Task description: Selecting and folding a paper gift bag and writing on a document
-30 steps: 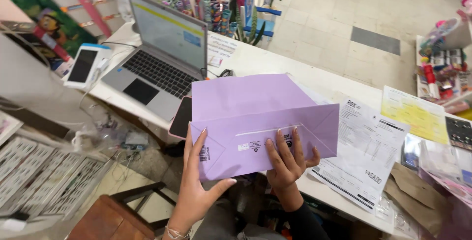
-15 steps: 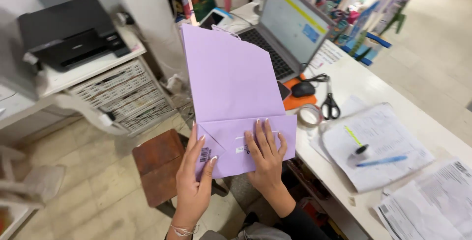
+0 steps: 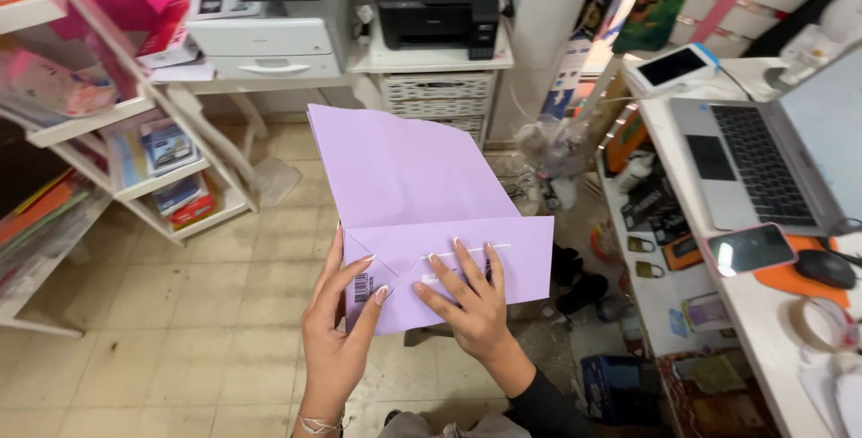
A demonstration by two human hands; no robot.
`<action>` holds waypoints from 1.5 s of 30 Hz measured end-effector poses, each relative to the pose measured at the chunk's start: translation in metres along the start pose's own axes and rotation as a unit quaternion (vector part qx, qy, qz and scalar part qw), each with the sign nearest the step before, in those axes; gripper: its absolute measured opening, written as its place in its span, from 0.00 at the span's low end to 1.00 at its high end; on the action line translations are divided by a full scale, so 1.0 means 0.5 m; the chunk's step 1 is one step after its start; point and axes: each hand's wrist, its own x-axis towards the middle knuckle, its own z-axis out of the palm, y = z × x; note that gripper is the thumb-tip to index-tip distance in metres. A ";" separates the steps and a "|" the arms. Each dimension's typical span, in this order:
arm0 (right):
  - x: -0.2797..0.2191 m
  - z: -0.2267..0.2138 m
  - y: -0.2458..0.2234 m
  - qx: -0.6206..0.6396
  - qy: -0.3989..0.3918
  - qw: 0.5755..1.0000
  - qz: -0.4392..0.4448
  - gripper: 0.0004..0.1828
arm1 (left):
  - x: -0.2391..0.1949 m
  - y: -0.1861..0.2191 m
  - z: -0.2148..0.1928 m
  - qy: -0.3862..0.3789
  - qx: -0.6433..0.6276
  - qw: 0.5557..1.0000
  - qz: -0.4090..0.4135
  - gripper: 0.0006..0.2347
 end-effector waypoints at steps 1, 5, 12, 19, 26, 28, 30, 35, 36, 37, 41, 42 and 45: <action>0.016 0.022 -0.021 0.011 0.000 1.000 -0.006 0.22 | 0.006 -0.011 -0.029 0.011 0.006 1.000 -0.003 0.15; 0.055 0.109 -0.124 0.059 -0.017 0.997 -0.053 0.19 | 0.008 -0.055 -0.147 0.062 0.002 0.996 -0.059 0.21; 0.083 0.248 -0.284 0.186 -0.075 0.974 -0.108 0.20 | -0.037 -0.100 -0.345 0.143 0.080 0.980 -0.112 0.22; 0.069 0.394 -0.398 0.252 -0.253 0.925 -0.125 0.57 | -0.127 -0.168 -0.435 0.290 0.095 0.944 -0.126 0.24; 0.152 0.535 -0.524 0.415 -0.197 0.883 -0.100 0.39 | -0.131 -0.202 -0.497 0.265 0.292 0.919 0.004 0.17; 0.185 0.576 -0.560 0.439 -0.214 0.868 -0.092 0.40 | -0.107 -0.217 -0.525 0.250 0.307 0.918 0.010 0.21; 0.233 0.616 -0.595 0.535 -0.357 0.747 0.170 0.38 | -0.078 -0.244 -0.555 0.205 0.334 0.919 0.041 0.24; 0.312 0.809 -0.625 0.596 -0.309 0.698 0.249 0.35 | 0.050 -0.296 -0.662 0.155 0.301 0.938 0.065 0.22; 0.326 0.853 -0.625 0.607 -0.296 0.686 0.269 0.34 | 0.079 -0.312 -0.687 0.139 0.288 0.945 0.065 0.21; 0.342 0.902 -0.625 0.619 -0.282 0.674 0.290 0.33 | 0.106 -0.328 -0.715 0.143 0.291 0.944 0.066 0.21; 0.385 1.078 -0.623 0.654 -0.234 0.615 0.372 0.30 | 0.189 -0.399 -0.812 0.102 0.374 0.920 0.060 0.19; 0.389 1.113 -0.625 0.661 -0.226 0.597 0.395 0.30 | 0.199 -0.417 -0.832 0.098 0.417 0.903 0.042 0.19; 0.409 1.192 -0.646 0.672 -0.199 0.542 0.464 0.28 | 0.221 -0.463 -0.908 0.102 0.500 0.860 -0.007 0.21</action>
